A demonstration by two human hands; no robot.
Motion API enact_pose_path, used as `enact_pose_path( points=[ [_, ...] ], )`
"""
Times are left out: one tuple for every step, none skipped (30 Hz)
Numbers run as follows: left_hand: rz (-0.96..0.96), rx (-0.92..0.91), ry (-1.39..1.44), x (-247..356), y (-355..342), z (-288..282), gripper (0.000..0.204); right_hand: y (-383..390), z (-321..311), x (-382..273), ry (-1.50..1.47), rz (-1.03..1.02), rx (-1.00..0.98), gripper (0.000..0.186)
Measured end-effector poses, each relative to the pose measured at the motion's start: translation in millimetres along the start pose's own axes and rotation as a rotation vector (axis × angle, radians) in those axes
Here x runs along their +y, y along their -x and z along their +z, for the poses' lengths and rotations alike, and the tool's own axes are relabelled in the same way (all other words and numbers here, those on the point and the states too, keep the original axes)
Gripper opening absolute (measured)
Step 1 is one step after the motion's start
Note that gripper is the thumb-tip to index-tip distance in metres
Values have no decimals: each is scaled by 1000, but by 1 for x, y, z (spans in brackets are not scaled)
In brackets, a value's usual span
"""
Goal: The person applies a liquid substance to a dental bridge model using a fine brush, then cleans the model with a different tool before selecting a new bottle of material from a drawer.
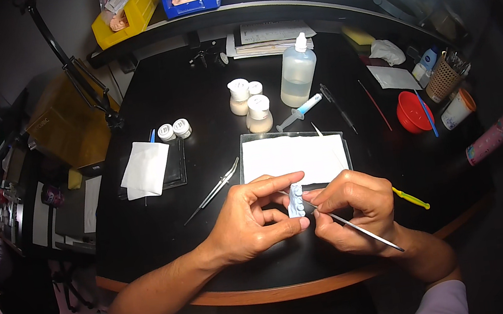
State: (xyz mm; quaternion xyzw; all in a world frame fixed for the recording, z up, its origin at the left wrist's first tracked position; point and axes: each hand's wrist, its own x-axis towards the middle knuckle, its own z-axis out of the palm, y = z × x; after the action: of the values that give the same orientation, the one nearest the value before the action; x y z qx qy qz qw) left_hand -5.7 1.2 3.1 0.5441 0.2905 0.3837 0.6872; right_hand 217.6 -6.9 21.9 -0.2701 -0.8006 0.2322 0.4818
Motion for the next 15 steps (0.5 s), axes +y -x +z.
enact_pose_path(
  points=[
    [-10, 2, 25, 2, 0, 1, 69, 0, 1, 0, 6, -7, 6, 12],
    [-20, 3, 52, 3, 0, 1, 69, 0, 1, 1, 13, -13, 12, 13],
    [-26, 0, 58, 3, 0, 1, 70, 0, 1, 1, 12, -5, 12, 13],
    [-31, -4, 64, 3, 0, 1, 70, 0, 2, 0, 10, 2, 13, 13],
    [-37, -6, 72, 3, 0, 1, 71, 0, 2, 0, 8, 10, 12, 13],
    [-44, -6, 85, 3, 0, 1, 71, 0, 1, 0, 5, 14, 12, 13],
    [-51, -6, 98, 4, 0, 2, 71, 1, 1, 0, 1, 18, 11, 14],
    [-56, -8, 110, 4, -1, 2, 72, 1, 1, 0, -1, 20, 12, 14],
    [-62, -6, 113, 5, -1, 2, 71, 1, 1, 0, -3, 27, 14, 14],
    [-68, -3, 115, 5, -1, 2, 71, 1, 1, 0, -5, 33, 16, 14],
    [-74, 2, 115, 6, 0, 2, 71, 1, 1, -1, -10, 39, 18, 14],
    [-58, 8, 99, 6, 1, 3, 71, 1, 1, 0, -13, 33, 13, 13],
    [-42, 14, 83, 5, 1, 3, 71, 1, 1, 1, -15, 27, 7, 12],
    [-28, 17, 71, 3, 0, 3, 71, 2, 0, 2, -15, 25, 1, 11],
    [-13, 18, 48, 1, 0, 3, 71, 2, -1, 2, -12, 20, -1, 12]
  ],
)
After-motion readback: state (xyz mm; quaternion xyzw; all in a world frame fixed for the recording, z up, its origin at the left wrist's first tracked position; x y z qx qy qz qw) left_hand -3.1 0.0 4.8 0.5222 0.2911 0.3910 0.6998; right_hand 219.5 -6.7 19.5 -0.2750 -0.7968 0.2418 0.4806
